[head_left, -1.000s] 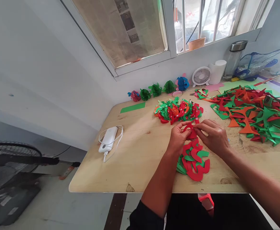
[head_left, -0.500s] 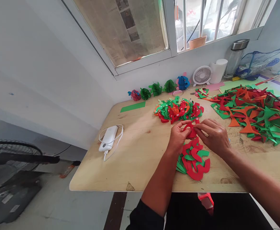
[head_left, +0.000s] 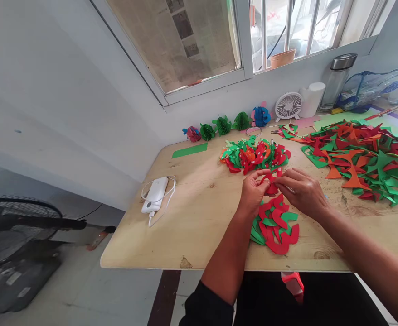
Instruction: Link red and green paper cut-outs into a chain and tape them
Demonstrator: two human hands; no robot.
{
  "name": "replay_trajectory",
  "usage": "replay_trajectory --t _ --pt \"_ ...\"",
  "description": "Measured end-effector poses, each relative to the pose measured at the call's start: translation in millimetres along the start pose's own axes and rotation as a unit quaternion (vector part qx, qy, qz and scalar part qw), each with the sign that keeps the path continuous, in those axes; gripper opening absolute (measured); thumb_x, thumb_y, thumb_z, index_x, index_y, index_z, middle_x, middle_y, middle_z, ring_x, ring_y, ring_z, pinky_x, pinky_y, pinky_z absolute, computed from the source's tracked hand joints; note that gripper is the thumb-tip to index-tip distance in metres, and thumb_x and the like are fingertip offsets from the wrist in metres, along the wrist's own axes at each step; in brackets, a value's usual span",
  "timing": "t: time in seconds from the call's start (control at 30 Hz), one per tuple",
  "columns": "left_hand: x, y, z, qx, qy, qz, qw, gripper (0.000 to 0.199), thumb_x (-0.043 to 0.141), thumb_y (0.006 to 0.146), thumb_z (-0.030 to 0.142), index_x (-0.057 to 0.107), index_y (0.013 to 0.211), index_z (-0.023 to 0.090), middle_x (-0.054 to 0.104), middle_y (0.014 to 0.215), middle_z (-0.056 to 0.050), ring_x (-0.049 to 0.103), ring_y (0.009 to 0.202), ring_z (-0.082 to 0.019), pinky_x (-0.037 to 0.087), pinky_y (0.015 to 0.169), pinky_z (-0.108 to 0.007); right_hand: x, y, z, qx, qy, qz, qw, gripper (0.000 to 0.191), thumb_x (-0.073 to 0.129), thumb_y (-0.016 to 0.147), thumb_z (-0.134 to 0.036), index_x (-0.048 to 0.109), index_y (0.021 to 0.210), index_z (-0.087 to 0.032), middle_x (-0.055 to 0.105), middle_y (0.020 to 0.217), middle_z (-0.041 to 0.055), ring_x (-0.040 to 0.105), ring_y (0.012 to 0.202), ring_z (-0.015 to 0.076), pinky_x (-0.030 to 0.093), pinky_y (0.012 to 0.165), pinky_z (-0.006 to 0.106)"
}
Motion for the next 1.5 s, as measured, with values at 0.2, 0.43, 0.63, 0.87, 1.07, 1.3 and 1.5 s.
replay_trajectory --t 0.2,0.43,0.63,0.87,1.07,1.3,1.5 --pt "-2.2 1 -2 -0.008 0.013 0.009 1.000 0.040 0.069 0.063 0.022 0.062 0.102 0.014 0.064 0.062 0.001 0.060 0.052 -0.012 0.053 0.057 -0.026 -1 0 1 0.003 0.016 -0.005 1.000 0.021 0.049 0.088 -0.025 0.070 0.086 -0.021 0.060 0.072 0.0052 0.053 0.070 0.0168 0.042 0.065 0.029" --pt "-3.2 2 -1 -0.007 0.000 0.007 1.000 0.046 0.075 0.058 0.025 0.063 0.101 0.014 0.063 0.060 0.001 0.059 0.050 -0.011 0.053 0.059 -0.027 -1 0 3 0.024 0.036 -0.003 0.999 0.020 0.050 0.086 -0.024 0.070 0.090 -0.021 0.060 0.071 0.0051 0.055 0.070 0.0172 0.044 0.065 0.029" --pt "-3.2 2 0 0.006 0.007 0.011 1.000 0.049 0.077 0.057 0.027 0.062 0.102 0.014 0.068 0.065 -0.003 0.064 0.058 -0.016 0.053 0.058 -0.028 -10 2 7 0.094 0.094 0.034 0.991 0.017 0.050 0.085 -0.023 0.067 0.086 -0.021 0.063 0.077 0.0045 0.058 0.070 0.0152 0.045 0.064 0.027" --pt "-2.3 0 2 0.021 0.006 0.017 1.000 0.048 0.075 0.062 0.031 0.060 0.103 0.014 0.070 0.070 -0.006 0.067 0.062 -0.018 0.052 0.058 -0.027 -14 0 24 0.220 0.103 0.041 0.969 0.022 0.051 0.084 -0.030 0.065 0.072 -0.019 0.057 0.060 0.0005 0.047 0.051 0.0114 0.037 0.049 0.025" --pt "1.0 0 2 0.031 0.016 0.015 0.999 0.046 0.075 0.061 0.029 0.061 0.103 0.014 0.069 0.067 -0.004 0.066 0.058 -0.016 0.052 0.060 -0.028 11 -10 42 0.334 0.244 -0.032 0.910 0.031 0.054 0.079 -0.044 0.069 0.073 -0.017 0.060 0.055 0.0000 0.049 0.050 0.0120 0.035 0.046 0.024" --pt "4.7 0 1 0.051 0.048 0.005 0.998 0.045 0.073 0.063 0.025 0.061 0.105 0.015 0.067 0.065 -0.002 0.063 0.058 -0.013 0.052 0.060 -0.026 23 -19 47 0.426 0.427 -0.006 0.797 0.035 0.066 0.067 -0.050 0.068 0.069 -0.016 0.057 0.056 -0.0008 0.044 0.049 0.0092 0.031 0.046 0.023" --pt "10.9 0 1 0.017 0.031 -0.045 0.998 0.059 0.074 0.062 0.038 0.057 0.114 0.016 0.067 0.076 -0.004 0.062 0.058 -0.013 0.050 0.055 -0.025 18 -20 52 0.437 0.450 0.029 0.778 0.033 0.068 0.066 -0.048 0.064 0.064 -0.016 0.048 0.051 -0.0031 0.036 0.048 0.0081 0.026 0.045 0.023"
Point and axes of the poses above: each hand's wrist, its own y-axis towards the middle knuckle, its own x-axis out of the palm, z = x × y, the point moved 8 cm from there along y, towards the middle knuckle
